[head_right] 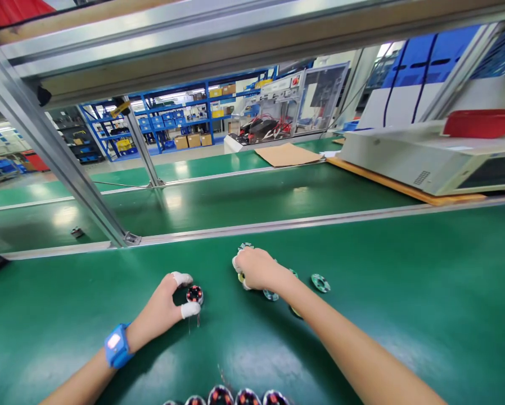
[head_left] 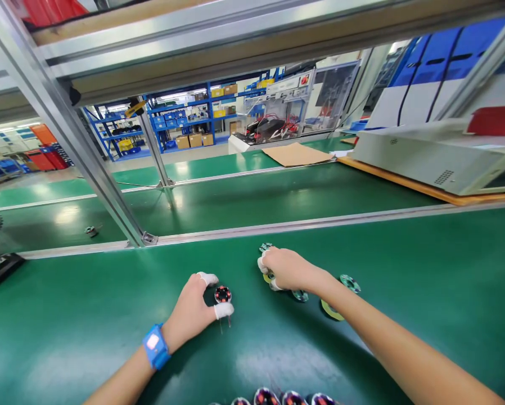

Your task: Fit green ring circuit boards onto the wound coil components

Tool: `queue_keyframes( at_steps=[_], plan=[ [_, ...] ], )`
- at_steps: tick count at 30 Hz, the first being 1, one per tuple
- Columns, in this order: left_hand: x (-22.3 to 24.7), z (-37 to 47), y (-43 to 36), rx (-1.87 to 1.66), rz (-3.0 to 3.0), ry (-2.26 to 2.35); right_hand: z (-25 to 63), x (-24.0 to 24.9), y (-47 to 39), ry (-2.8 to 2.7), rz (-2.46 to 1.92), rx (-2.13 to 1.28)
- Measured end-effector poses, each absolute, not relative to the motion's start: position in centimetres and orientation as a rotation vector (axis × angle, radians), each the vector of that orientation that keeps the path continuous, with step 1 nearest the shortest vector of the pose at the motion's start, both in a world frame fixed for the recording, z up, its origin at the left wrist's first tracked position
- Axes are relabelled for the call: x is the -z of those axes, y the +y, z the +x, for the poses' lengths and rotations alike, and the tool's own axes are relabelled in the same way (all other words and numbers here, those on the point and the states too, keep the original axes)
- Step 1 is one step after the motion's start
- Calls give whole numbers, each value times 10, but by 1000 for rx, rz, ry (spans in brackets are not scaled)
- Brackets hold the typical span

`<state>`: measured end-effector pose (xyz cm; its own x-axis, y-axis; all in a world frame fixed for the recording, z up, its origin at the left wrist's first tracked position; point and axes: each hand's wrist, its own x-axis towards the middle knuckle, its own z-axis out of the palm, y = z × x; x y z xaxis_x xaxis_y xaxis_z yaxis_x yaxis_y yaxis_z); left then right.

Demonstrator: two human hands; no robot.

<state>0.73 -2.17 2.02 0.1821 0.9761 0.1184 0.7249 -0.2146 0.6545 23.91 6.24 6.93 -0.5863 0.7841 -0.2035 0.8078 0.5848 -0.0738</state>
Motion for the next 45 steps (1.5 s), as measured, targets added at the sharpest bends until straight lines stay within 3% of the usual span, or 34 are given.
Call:
queue_keyframes(
  at_steps=[6, 13, 16, 21, 24, 28, 31, 36, 40, 45],
  plan=[
    [-31, 2, -20, -996, 2018, 1516, 241, -64, 74, 2799, 1315, 632],
    [-33, 19, -32, -1086, 2766, 1387, 218, -58, 64, 2638, 1036, 1904],
    [-33, 21, -36, -1041, 3001, 1325, 202, -49, 53, 2507, 915, 2140],
    [-32, 14, -27, -1186, 2455, 1555, 188, -41, 44, 2517, 984, 2393],
    [-32, 11, -17, -1186, 1819, 1524, 186, -42, 39, 2743, 1109, 2225],
    [-33, 15, -13, -1124, 1309, 1339, 182, -47, 24, 3152, 1449, 1341],
    [-34, 20, -16, -1104, 1195, 1300, 179, -47, 14, 3196, 1589, 790],
    [-32, 20, -18, -1057, 1298, 1336, 181, -45, 18, 3216, 1544, 347],
    [-27, 15, -21, -927, 1859, 1625, 192, -45, 39, 3140, 1718, 463],
    [-18, 17, -24, -536, 2182, 1759, 201, -38, 60, 3014, 1628, 1204]
  ],
)
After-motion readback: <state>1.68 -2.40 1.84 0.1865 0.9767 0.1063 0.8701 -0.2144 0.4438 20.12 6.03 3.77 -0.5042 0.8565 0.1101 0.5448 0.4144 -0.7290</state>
